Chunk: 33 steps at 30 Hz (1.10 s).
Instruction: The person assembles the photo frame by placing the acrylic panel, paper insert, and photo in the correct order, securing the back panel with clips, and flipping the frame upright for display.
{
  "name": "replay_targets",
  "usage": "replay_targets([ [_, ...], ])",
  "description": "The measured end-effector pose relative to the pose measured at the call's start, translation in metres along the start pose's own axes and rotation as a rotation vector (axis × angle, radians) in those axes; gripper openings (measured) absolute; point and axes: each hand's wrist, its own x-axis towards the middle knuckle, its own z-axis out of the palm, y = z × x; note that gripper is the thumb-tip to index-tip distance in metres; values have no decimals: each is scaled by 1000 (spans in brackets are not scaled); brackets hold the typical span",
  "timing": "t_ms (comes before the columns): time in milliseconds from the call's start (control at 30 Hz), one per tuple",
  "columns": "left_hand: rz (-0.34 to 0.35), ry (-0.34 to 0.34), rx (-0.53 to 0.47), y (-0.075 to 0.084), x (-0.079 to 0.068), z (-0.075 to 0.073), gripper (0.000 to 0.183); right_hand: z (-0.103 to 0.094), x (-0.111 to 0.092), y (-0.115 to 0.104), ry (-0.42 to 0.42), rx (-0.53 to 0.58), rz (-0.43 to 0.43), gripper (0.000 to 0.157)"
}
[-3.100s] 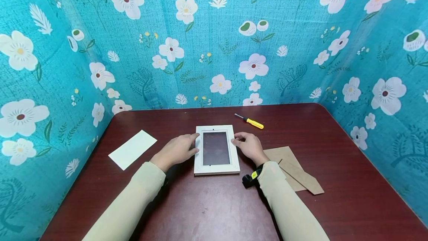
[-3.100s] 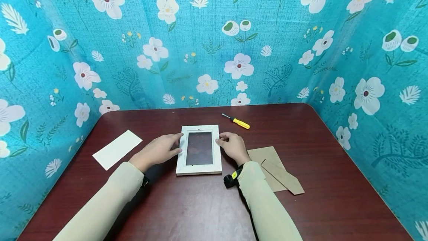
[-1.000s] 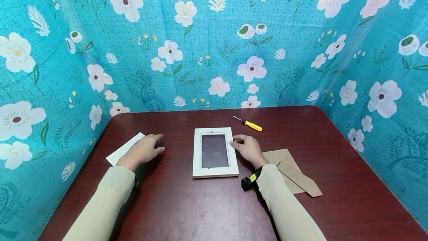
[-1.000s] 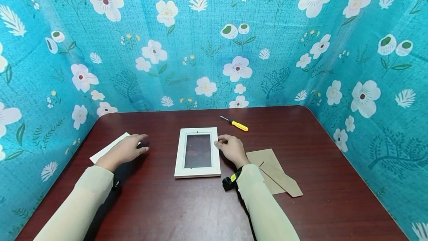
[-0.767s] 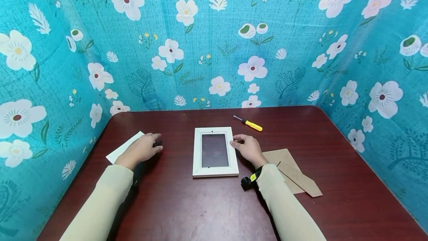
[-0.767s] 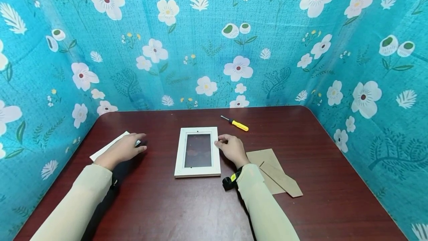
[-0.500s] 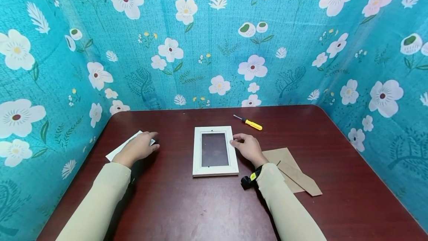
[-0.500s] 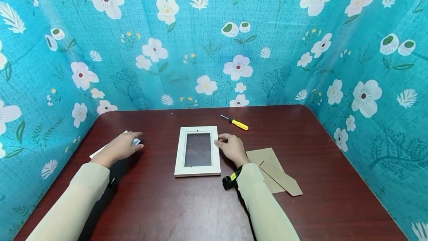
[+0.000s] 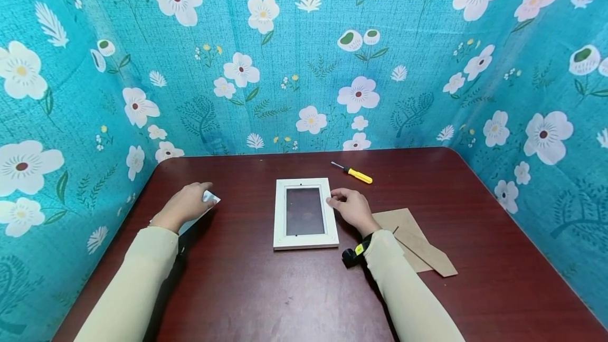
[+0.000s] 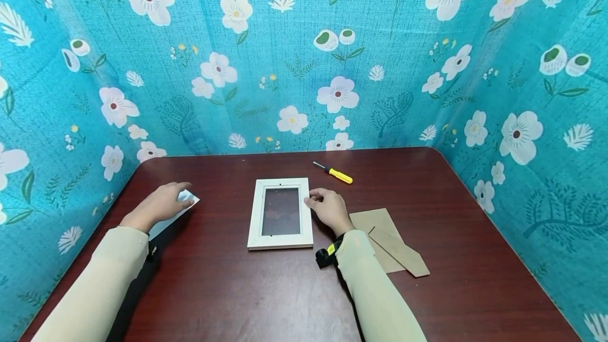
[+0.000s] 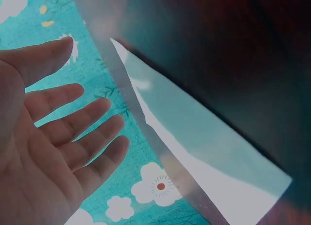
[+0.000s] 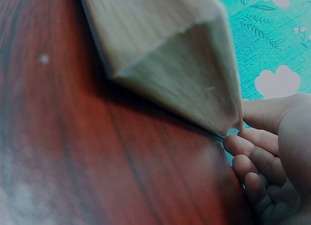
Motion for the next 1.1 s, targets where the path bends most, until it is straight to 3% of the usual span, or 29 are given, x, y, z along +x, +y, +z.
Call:
replay_targets([
  [400, -33, -24, 9, -14, 3, 2, 68, -1, 0, -2, 1, -7, -4, 34],
  [767, -84, -65, -27, -28, 2, -1, 82, 0, -1, -2, 3, -11, 6, 33],
  [1100, -108, -55, -35, -40, -1, -8, 84, 0, 0, -4, 0, -1, 15, 32],
])
